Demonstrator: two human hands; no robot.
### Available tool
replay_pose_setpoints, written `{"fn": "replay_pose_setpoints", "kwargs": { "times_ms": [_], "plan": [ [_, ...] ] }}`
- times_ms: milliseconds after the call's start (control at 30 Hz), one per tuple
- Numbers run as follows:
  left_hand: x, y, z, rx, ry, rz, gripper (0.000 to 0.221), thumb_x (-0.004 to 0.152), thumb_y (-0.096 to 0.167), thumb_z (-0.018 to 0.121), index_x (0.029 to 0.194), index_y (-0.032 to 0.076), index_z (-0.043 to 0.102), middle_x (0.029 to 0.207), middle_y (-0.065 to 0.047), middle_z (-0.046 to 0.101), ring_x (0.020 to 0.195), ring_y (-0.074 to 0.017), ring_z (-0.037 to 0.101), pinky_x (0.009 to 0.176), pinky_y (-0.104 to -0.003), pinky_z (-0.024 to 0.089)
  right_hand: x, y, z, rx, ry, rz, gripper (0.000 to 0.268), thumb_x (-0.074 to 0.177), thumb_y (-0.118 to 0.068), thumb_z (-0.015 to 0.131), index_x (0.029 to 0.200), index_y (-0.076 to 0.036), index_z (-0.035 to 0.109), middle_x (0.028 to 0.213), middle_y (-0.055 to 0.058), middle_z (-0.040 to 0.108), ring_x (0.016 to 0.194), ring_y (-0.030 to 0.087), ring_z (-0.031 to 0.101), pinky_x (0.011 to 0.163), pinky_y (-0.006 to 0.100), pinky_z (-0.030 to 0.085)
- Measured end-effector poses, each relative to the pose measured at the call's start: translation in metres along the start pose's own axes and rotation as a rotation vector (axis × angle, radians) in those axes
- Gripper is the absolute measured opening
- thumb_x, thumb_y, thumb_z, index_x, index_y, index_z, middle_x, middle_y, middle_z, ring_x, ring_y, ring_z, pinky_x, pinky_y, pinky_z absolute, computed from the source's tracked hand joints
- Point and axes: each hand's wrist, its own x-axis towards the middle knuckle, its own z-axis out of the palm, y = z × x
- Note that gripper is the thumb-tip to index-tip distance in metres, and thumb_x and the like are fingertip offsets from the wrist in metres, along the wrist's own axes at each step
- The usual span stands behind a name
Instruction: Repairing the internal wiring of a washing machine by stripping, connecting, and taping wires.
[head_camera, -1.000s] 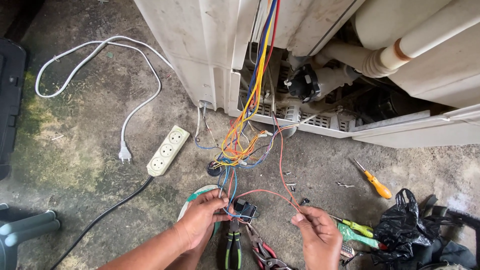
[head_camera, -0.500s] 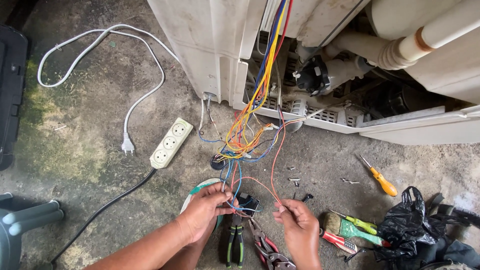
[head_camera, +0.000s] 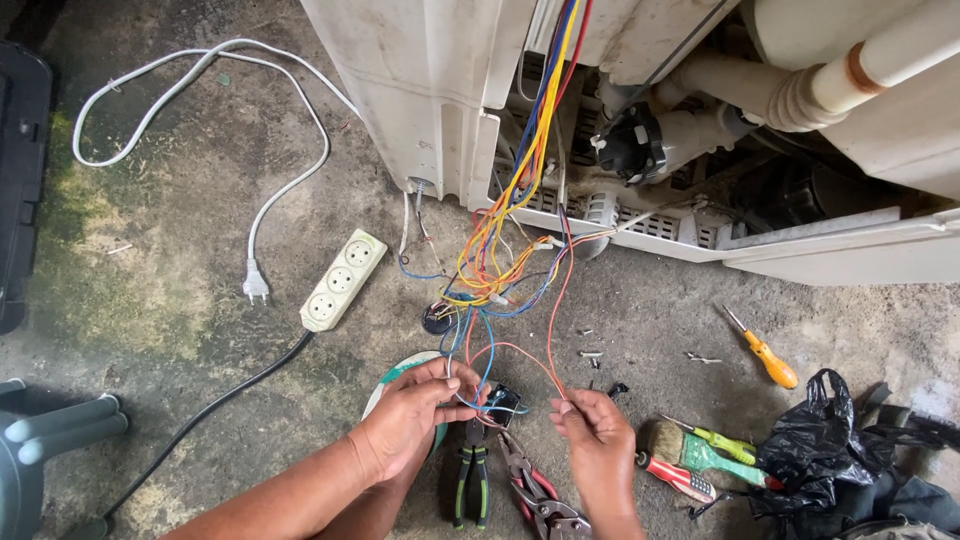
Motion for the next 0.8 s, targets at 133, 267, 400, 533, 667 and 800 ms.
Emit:
{"fn": "replay_pose_setpoints", "kwargs": {
  "times_ms": [133,267,400,533,667,800],
  "plan": [
    [0.002,-0.001,-0.001,0.069,0.071,0.017,0.026,0.085,0.013,0.061,0.105,0.004,0.075,0.119,-0.013,0.080,0.110,-0.0215,0.073,0.094,-0.037,0.056,-0.001,0.000,0.005,-0.002,-0.036,0.016,0.022,0.092,0.009,0.064,0.112,0.003,0.070,0.103,0.022,0.082,0.084,0.027,0.076,0.076,0.035,0.063],
    [0.001,-0.003,-0.001,0.119,0.099,0.046,0.035,0.083,0.014,0.061,0.113,0.007,0.076,0.127,-0.010,0.079,0.122,-0.0216,0.071,0.097,-0.036,0.051,0.001,0.006,0.010,-0.009,-0.067,0.018,0.022,0.092,0.010,0.065,0.112,0.002,0.070,0.103,0.021,0.082,0.082,0.027,0.076,0.073,0.034,0.063],
    [0.008,-0.026,-0.017,0.233,-0.050,0.156,0.074,0.082,0.004,0.060,0.152,0.017,0.043,0.150,-0.011,0.057,0.141,-0.0236,0.055,0.109,-0.036,0.044,-0.006,-0.003,0.017,-0.082,-0.103,0.084,0.026,0.093,0.006,0.063,0.118,-0.001,0.069,0.110,0.020,0.082,0.090,0.027,0.077,0.081,0.035,0.064],
    [0.012,-0.035,-0.023,0.415,-0.048,0.094,0.093,0.084,0.000,0.061,0.162,0.033,0.024,0.146,-0.010,0.063,0.127,-0.0175,0.068,0.102,-0.027,0.050,-0.008,-0.007,0.021,-0.114,-0.114,0.140,0.027,0.094,0.008,0.062,0.117,-0.003,0.069,0.113,0.017,0.081,0.097,0.026,0.077,0.087,0.034,0.065],
    [0.008,-0.025,-0.013,0.470,0.054,0.039,0.095,0.086,0.001,0.070,0.163,0.034,0.025,0.127,-0.001,0.065,0.100,-0.0120,0.072,0.089,-0.024,0.057,-0.009,-0.003,0.022,-0.077,-0.109,0.103,0.028,0.093,0.009,0.061,0.117,-0.001,0.069,0.108,0.020,0.081,0.092,0.027,0.075,0.085,0.034,0.063],
    [0.008,-0.024,-0.015,0.683,0.137,0.044,0.092,0.083,0.004,0.071,0.161,0.035,0.033,0.111,0.006,0.068,0.087,-0.0041,0.076,0.086,-0.013,0.045,-0.013,-0.009,0.025,-0.119,-0.110,0.117,0.028,0.093,0.008,0.061,0.118,-0.003,0.069,0.109,0.018,0.082,0.094,0.027,0.077,0.084,0.035,0.064]
  ]
}}
